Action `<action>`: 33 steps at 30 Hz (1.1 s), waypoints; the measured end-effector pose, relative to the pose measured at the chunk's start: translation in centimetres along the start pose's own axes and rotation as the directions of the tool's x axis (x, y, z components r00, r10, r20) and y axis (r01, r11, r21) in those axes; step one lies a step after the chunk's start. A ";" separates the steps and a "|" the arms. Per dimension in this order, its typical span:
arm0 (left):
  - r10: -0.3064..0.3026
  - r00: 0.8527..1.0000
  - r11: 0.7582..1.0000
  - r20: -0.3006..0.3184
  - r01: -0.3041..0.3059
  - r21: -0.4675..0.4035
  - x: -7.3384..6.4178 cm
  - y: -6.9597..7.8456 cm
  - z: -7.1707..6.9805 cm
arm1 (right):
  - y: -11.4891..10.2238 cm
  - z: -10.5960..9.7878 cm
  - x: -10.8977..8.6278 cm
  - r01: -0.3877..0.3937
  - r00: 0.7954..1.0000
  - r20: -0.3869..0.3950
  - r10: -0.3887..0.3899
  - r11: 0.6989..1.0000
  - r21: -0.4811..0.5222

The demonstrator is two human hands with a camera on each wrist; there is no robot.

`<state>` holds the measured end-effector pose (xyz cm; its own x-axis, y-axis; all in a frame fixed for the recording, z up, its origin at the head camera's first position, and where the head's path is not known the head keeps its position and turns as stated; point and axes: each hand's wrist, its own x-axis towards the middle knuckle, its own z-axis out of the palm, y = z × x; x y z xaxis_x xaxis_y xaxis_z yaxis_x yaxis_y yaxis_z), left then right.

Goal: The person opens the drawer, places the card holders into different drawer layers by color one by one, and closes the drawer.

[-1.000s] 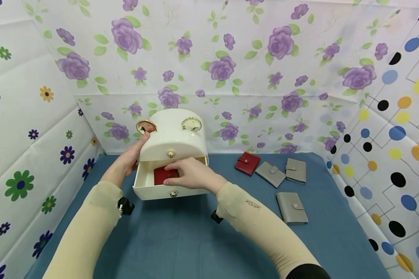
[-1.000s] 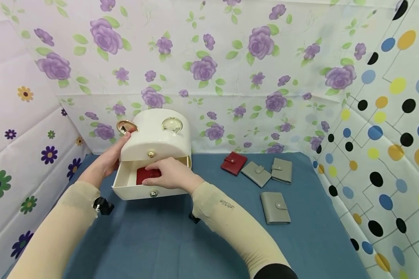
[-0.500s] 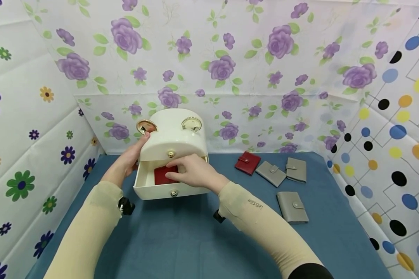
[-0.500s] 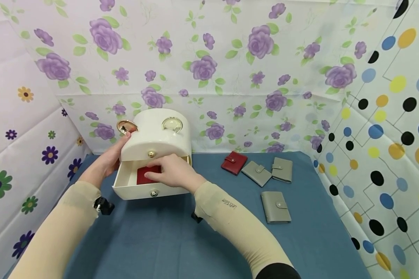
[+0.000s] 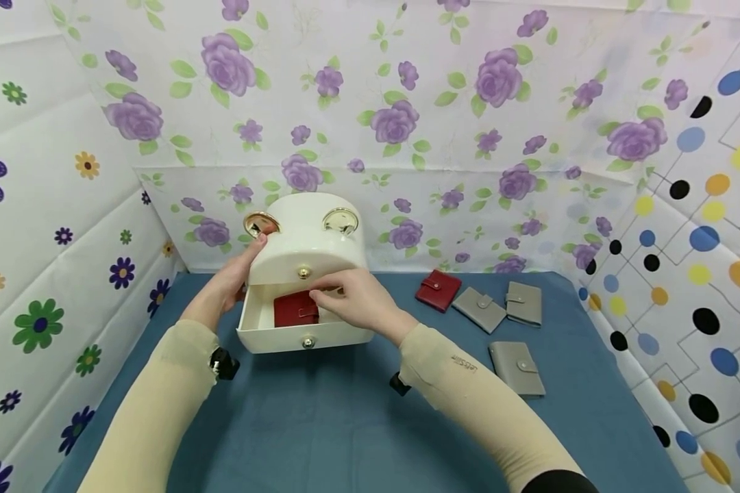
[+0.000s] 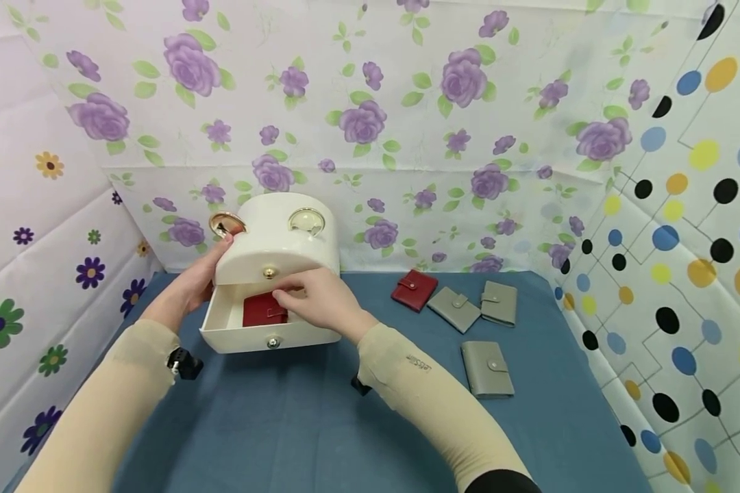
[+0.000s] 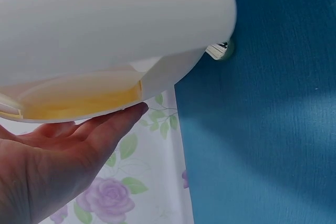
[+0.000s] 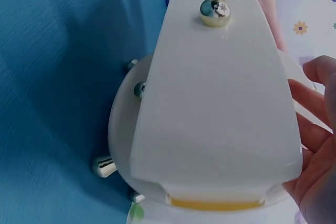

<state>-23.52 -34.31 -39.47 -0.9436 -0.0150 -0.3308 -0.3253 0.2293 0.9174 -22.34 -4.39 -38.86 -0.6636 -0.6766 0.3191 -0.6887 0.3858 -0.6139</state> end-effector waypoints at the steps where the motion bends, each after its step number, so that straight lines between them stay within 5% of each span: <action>1: -0.002 1.000 1.000 0.000 0.002 0.001 0.0 0.0 0.0 | 0.1 -0.1 -0.2 -0.002 1.000 -0.014 0.002 1.000 0.001; 16: 0.002 1.000 1.000 0.009 -0.002 0.017 0.0 0.3 0.0 | 3.3 -2.6 -2.7 -0.009 0.966 -0.256 0.025 0.998 0.062; 33: 0.000 1.000 1.000 -0.005 0.000 0.016 0.0 0.0 0.1 | 8.6 -4.7 -5.9 -0.168 0.945 -0.285 0.158 0.986 -0.012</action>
<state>-23.50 -34.22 -39.44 -0.9438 -0.0202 -0.3299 -0.3246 0.2445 0.9137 -25.71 5.84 -42.66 -0.8192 -0.4000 0.4109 -0.5709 0.5018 -0.6498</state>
